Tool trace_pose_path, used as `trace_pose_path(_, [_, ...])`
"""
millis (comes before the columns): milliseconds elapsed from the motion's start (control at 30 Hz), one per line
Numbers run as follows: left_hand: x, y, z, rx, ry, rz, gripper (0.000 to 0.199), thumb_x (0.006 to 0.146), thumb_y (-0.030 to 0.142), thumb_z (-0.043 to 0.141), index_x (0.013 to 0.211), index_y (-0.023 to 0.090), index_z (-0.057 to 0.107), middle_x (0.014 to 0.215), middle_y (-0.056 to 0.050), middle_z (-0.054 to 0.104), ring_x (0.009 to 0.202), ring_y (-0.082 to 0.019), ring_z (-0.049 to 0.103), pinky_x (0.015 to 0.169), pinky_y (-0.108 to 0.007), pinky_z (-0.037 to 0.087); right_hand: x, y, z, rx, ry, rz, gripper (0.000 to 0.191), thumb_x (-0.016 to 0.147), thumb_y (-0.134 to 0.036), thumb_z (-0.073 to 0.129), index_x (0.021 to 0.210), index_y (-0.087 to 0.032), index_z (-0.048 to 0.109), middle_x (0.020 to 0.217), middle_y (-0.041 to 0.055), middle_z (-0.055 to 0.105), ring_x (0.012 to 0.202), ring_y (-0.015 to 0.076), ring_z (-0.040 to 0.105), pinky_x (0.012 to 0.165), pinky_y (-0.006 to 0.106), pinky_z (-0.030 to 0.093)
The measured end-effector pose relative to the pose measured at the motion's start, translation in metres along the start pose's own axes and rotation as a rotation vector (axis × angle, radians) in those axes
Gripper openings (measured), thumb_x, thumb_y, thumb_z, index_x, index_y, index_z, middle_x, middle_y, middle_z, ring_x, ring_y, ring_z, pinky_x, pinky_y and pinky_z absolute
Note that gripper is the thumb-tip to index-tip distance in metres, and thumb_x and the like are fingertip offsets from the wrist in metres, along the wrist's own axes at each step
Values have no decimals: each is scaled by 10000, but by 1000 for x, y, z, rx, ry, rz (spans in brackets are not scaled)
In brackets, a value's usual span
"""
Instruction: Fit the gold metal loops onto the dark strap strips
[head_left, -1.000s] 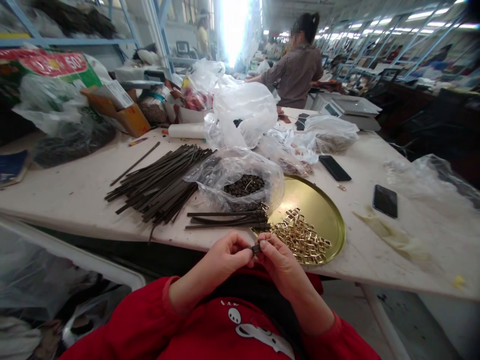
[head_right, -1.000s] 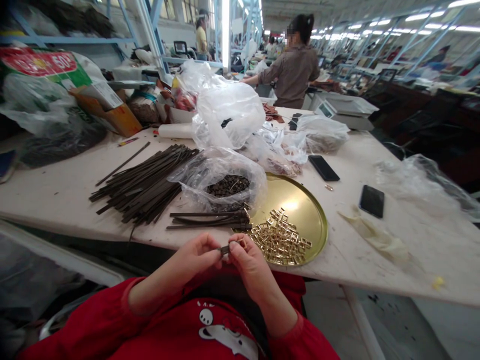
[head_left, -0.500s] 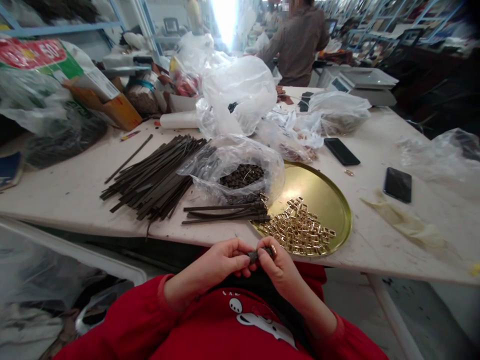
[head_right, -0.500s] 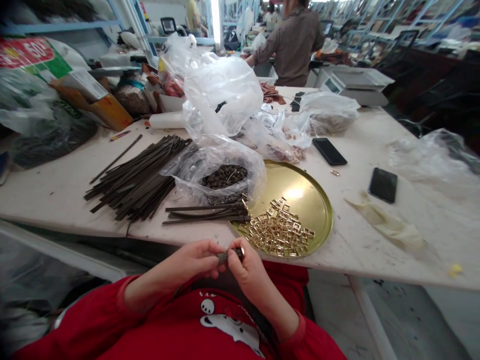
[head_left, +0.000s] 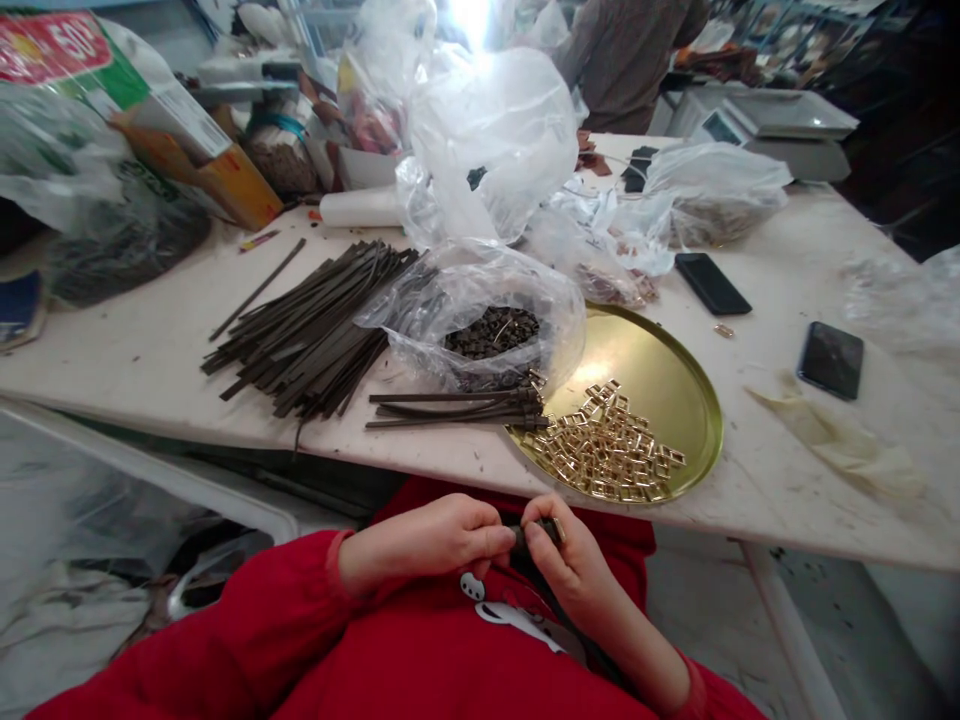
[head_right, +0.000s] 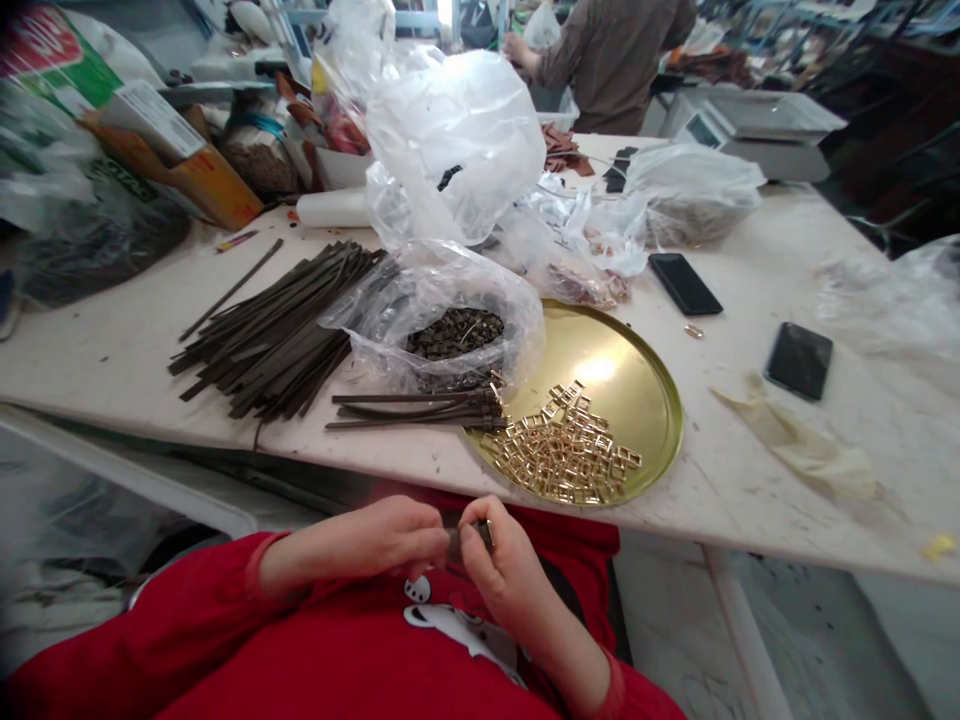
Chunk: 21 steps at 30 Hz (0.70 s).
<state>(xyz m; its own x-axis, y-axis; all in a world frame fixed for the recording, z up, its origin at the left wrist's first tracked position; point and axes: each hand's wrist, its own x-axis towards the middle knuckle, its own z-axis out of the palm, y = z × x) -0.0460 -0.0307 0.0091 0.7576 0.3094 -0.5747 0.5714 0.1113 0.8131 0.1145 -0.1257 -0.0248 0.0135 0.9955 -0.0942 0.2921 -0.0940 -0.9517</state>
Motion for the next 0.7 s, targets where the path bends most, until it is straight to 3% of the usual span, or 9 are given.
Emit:
trace_pose_path(133, [-5,1,4,157,44,52,306,816,329,396,628,148,557,558,43,522,515,-72,443,492,-171,322,-3,0,1,-100,-14,-60,67,827,-220,420,784,-211,471,655,-15,505,574,121,457,544,243,372])
trace_pose_path(333, [-9,2,16,187,104,83,311,818,369,394,644,160,547,595,35,554,554,-91,476,516,-180,329,-8,-2,2,-116,0,-80,57,822,-229,435,790,-209,477,637,-20,499,548,118,457,522,244,368])
trace_pose_path(500, [-21,5,14,135,33,104,224,799,247,384,672,161,547,636,31,563,601,-94,495,575,-175,360,-13,-5,6,33,-24,-9,142,856,-286,395,931,-206,485,713,-5,537,596,123,497,565,243,415])
trace_pose_path(700, [-21,5,21,-3,37,73,256,805,321,416,682,140,549,575,47,486,522,-73,409,492,-164,319,-21,-9,5,61,-12,-32,178,856,-276,399,973,-202,512,805,20,562,672,136,527,620,249,445])
